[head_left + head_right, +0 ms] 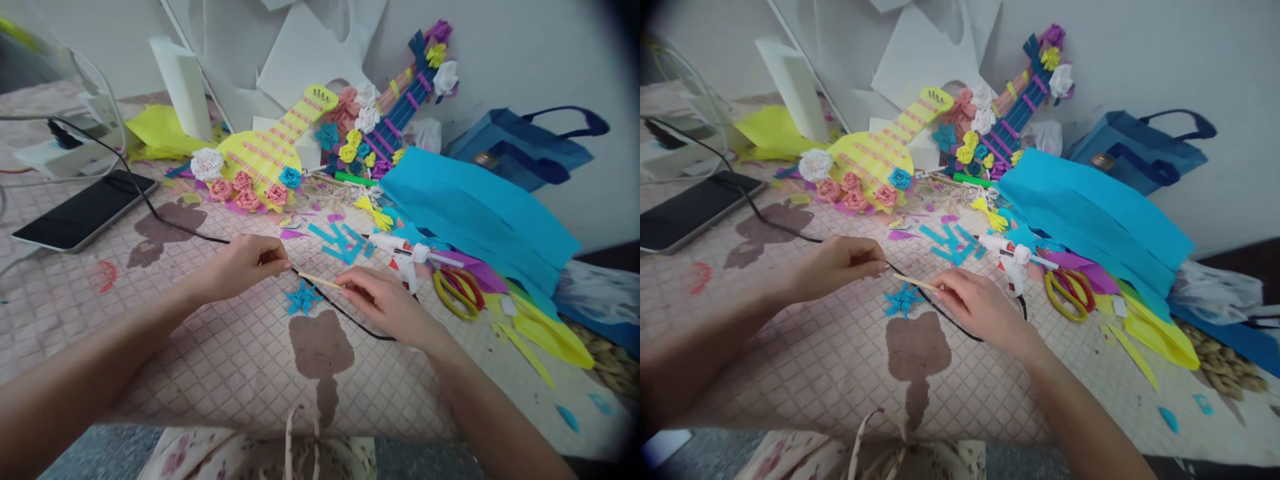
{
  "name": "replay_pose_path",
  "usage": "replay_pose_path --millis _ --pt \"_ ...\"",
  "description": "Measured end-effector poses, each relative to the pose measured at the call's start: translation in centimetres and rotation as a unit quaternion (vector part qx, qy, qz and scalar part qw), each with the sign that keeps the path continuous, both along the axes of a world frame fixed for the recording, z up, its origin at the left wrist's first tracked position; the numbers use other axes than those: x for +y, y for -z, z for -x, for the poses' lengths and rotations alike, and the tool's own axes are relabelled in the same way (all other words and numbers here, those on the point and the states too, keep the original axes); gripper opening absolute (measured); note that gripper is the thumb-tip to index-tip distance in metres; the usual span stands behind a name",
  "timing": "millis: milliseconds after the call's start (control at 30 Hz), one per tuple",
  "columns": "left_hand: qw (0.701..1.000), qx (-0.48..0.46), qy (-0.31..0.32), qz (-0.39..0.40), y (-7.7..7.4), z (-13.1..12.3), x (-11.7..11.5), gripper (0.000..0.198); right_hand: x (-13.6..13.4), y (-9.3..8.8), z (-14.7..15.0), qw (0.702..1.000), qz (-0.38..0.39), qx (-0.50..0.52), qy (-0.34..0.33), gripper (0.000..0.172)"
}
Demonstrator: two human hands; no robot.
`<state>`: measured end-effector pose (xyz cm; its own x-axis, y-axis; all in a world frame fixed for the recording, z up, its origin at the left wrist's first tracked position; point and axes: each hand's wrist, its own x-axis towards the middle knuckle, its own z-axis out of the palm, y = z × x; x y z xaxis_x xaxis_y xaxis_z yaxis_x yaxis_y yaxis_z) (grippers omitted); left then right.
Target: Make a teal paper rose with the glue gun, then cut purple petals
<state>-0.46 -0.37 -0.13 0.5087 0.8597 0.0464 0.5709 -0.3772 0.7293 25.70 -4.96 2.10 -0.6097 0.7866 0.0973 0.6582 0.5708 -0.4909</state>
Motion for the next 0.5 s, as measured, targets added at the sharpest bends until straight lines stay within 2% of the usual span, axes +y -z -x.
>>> replay_pose_path --millis 167,233,367,500 --pt "0.996 0.028 0.081 -0.005 -0.2 -0.3 -0.7 0.010 -1.0 0.6 0.1 1.000 0.011 -0.021 0.001 0.015" --pt "0.994 0.040 0.105 -0.016 0.0 -0.6 -0.9 0.014 -1.0 0.8 -0.1 0.998 0.000 -0.047 0.031 0.012" --pt "0.990 0.045 0.129 -0.021 0.5 -1.2 -1.3 0.009 -0.4 1.9 -0.6 0.987 -0.049 -0.088 0.123 0.009" --pt "0.991 0.034 0.132 -0.019 0.6 -1.4 -1.3 0.010 0.0 2.9 -0.9 0.979 -0.070 -0.119 0.147 0.010"
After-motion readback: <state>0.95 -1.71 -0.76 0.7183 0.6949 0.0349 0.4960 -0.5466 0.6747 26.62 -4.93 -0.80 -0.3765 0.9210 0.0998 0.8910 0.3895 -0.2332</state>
